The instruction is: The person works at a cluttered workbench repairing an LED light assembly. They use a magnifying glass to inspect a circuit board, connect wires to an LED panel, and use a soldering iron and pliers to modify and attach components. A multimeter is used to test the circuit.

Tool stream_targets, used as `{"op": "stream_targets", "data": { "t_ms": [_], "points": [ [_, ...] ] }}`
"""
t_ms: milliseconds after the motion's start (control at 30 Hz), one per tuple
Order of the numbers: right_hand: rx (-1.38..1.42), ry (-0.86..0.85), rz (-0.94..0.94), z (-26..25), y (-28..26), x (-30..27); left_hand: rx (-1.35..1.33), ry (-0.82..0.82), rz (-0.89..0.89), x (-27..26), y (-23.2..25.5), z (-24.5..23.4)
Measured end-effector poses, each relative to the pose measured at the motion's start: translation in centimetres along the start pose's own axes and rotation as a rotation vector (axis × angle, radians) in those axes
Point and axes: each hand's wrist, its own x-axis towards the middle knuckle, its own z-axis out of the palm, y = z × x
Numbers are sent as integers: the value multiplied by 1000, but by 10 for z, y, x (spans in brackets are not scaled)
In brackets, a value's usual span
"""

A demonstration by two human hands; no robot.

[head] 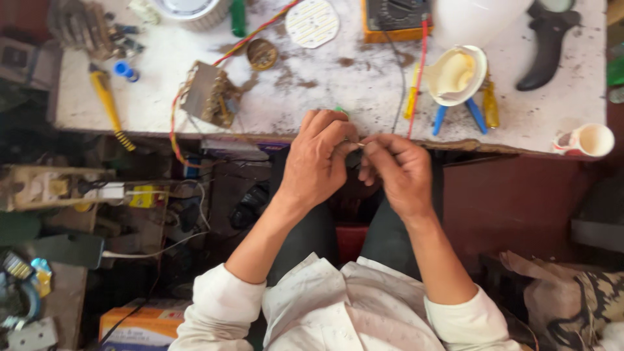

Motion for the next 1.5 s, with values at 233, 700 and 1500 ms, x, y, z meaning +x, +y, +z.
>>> {"op": "stream_targets", "data": {
  "t_ms": [233, 700, 1500],
  "points": [
    [-286, 73, -259, 20, -43, -16, -251, 132, -188, -20, 11, -7],
    [-696, -133, -518, 29, -56, -13, -1182, 58, -541, -68, -21, 22],
    [-491, -336, -161, 9, -38, -6, -1241, -53, -672, -83, -21, 15]
  ]
}}
